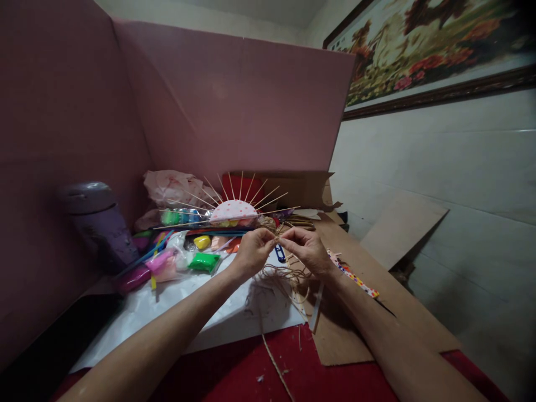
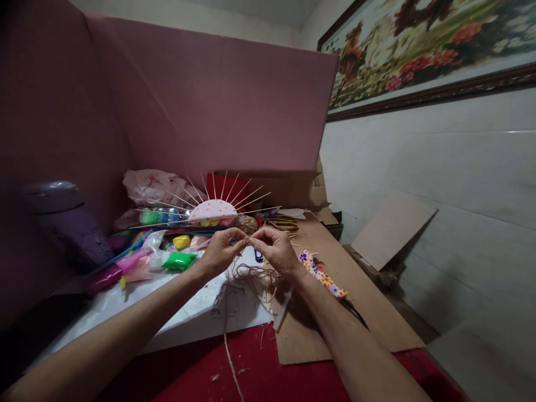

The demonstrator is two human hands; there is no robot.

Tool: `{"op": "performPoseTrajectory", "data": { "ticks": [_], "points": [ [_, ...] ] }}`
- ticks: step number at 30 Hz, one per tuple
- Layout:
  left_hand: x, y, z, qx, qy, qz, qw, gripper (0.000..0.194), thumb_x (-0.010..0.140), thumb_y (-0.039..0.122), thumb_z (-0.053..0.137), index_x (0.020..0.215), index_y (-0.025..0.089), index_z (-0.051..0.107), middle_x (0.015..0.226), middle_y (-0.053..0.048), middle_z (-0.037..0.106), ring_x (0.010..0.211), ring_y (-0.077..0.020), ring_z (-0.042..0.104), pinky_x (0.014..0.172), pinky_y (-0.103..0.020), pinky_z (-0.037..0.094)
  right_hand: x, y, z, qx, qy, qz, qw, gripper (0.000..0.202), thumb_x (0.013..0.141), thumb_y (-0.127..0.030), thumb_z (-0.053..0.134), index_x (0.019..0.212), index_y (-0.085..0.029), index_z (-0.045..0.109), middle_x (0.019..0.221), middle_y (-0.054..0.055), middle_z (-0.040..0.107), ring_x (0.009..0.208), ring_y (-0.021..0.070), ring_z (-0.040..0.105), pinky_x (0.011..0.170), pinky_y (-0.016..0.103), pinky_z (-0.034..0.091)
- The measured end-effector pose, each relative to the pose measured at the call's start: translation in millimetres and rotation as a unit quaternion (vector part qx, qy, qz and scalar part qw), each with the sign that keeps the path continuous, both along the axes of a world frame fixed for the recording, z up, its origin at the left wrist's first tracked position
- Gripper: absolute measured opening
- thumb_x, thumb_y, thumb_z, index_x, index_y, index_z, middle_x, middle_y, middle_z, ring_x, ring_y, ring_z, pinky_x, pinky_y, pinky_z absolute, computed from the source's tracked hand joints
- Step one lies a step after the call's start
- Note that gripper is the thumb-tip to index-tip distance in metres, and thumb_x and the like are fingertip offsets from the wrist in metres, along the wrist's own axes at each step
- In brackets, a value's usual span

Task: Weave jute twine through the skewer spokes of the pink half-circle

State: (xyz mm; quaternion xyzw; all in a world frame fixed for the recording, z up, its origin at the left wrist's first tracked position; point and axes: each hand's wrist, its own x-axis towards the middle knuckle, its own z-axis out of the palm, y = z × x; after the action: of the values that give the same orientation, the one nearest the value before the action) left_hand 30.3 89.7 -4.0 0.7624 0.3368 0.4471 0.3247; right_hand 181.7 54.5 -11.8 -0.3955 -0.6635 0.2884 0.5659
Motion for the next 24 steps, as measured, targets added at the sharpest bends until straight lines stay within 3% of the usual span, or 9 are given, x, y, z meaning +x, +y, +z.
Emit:
{"op": "performPoseTrajectory", "data": {
  "ticks": [6,10,17,19,24],
  "points": [
    [-2.1,5.4,-1.4,-0.019,-0.01,0.0,1.0,0.016,0.069,0.029,0.06,0.068,0.013,0.063,0.062,-0.002,0.061,0.057,-0.013,0.055,0.051,-0.023,0.043,3.7,-2.4,0.2,0.059,-0.128,-0.012,0.99,0.009,0.078,-0.026,0.058,0.076,-0.017,0.06,0.066,-0.001,0.055,0.059,0.0111,0.048,0.055,0.023,0.038],
    [-2.5,5.3,-2.0,-0.006,0.02,0.01,1.0,0.014,0.069,0.026,0.058,0.065,0.013,0.062,0.062,-0.002,0.061,0.058,-0.0131,0.054,0.053,-0.023,0.041,3.0,-6.5,0.9,0.156,-0.312,-0.075,0.934,0.005,0.077,-0.015,0.054,0.076,-0.018,0.059,0.069,0.0,0.057,0.063,0.0118,0.049,0.06,0.024,0.036],
    [0.1,0.0,-1.2,0.041,0.079,0.062,0.994,0.011,0.073,0.019,0.053,0.066,0.014,0.061,0.065,-0.003,0.062,0.061,-0.0134,0.054,0.057,-0.024,0.039,-0.1,-9.7,-0.4,0.193,-0.471,-0.172,0.844,0.005,0.08,-0.019,0.052,0.078,-0.017,0.056,0.076,0.003,0.059,0.07,0.0152,0.054,0.063,0.025,0.033],
    [1.5,-3.3,-2.1,0.068,0.083,0.067,0.992,0.011,0.074,0.017,0.052,0.068,0.015,0.06,0.067,-0.003,0.063,0.063,-0.0135,0.054,0.058,-0.024,0.039,-1.2,-9.5,-1.7,0.192,-0.473,-0.194,0.838,0.004,0.079,-0.019,0.052,0.078,-0.018,0.056,0.077,0.003,0.059,0.069,0.0151,0.054,0.062,0.025,0.033],
    [4.0,-10.7,-6.5,0.173,0.089,0.062,0.979,0.008,0.074,0.011,0.051,0.071,0.016,0.057,0.075,-0.004,0.06,0.072,-0.0149,0.053,0.063,-0.025,0.041,-3.9,-9.6,-4.1,0.178,-0.423,-0.233,0.857,0.005,0.075,-0.018,0.053,0.071,-0.019,0.055,0.069,0.001,0.058,0.063,0.0143,0.053,0.059,0.025,0.032]
  ]
}}
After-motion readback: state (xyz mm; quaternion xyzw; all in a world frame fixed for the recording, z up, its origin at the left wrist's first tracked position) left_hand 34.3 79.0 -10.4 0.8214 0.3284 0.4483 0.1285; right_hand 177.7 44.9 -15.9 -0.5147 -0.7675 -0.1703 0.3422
